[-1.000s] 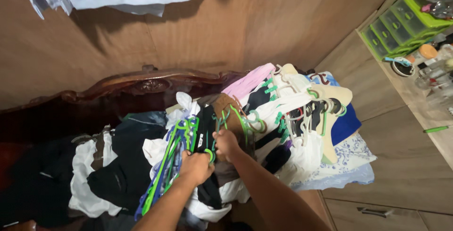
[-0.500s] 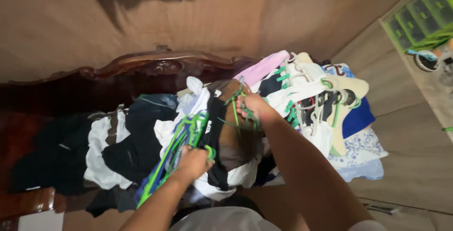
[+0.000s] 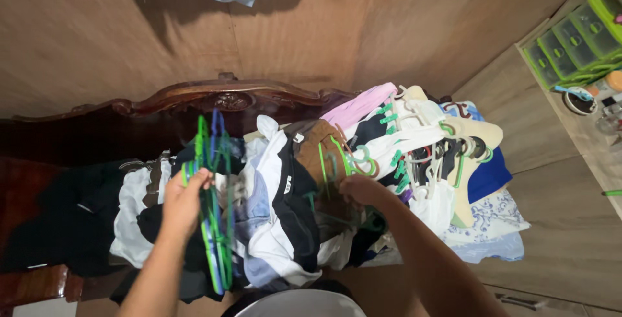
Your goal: The person picks up several hangers from a pile of clothes on a bench, gathers them in their hands, and places them into a blue and white basket.
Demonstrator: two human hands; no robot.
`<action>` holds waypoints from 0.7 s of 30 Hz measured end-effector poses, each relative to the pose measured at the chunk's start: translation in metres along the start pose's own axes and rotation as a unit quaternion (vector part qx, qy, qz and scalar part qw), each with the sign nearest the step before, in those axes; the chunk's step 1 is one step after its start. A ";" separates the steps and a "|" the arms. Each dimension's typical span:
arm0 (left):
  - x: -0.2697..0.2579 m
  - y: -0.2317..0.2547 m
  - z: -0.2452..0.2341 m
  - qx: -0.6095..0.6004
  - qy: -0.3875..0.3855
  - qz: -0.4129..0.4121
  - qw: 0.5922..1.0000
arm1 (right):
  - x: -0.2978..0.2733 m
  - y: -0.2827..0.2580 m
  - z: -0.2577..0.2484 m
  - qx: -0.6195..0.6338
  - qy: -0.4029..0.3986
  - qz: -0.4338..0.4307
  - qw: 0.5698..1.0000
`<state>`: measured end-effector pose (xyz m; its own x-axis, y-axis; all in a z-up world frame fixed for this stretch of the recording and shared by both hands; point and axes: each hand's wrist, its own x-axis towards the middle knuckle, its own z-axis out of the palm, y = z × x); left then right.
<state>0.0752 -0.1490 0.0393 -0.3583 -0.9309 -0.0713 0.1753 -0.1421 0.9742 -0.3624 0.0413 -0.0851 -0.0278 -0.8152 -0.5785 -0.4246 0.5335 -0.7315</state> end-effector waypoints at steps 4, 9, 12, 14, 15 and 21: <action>0.000 0.020 -0.005 0.109 -0.034 0.017 0.993 | 0.028 0.013 0.032 -0.288 0.088 -0.345 0.889; -0.004 0.018 0.001 0.192 -0.049 -0.001 0.980 | 0.031 -0.025 0.022 -0.048 -0.030 0.098 0.994; -0.004 0.014 0.000 0.213 -0.041 -0.001 0.976 | 0.004 -0.041 -0.002 -0.075 -0.040 0.094 0.992; -0.004 0.011 -0.001 0.221 -0.035 -0.019 0.975 | -0.009 -0.032 -0.023 -0.154 -0.075 0.061 0.983; -0.003 0.010 -0.003 0.229 -0.029 -0.035 0.972 | -0.012 -0.027 -0.031 -0.228 -0.103 0.017 0.968; -0.001 0.000 0.003 0.278 -0.038 -0.010 0.960 | -0.014 -0.043 -0.053 -0.281 -0.080 0.133 0.947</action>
<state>0.0733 -0.1472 0.0404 -0.4266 -0.8993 -0.0963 -0.3411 0.0614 0.9380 -0.3917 0.0178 -0.0264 -0.0836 -0.6009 -0.7949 -0.8382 0.4739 -0.2700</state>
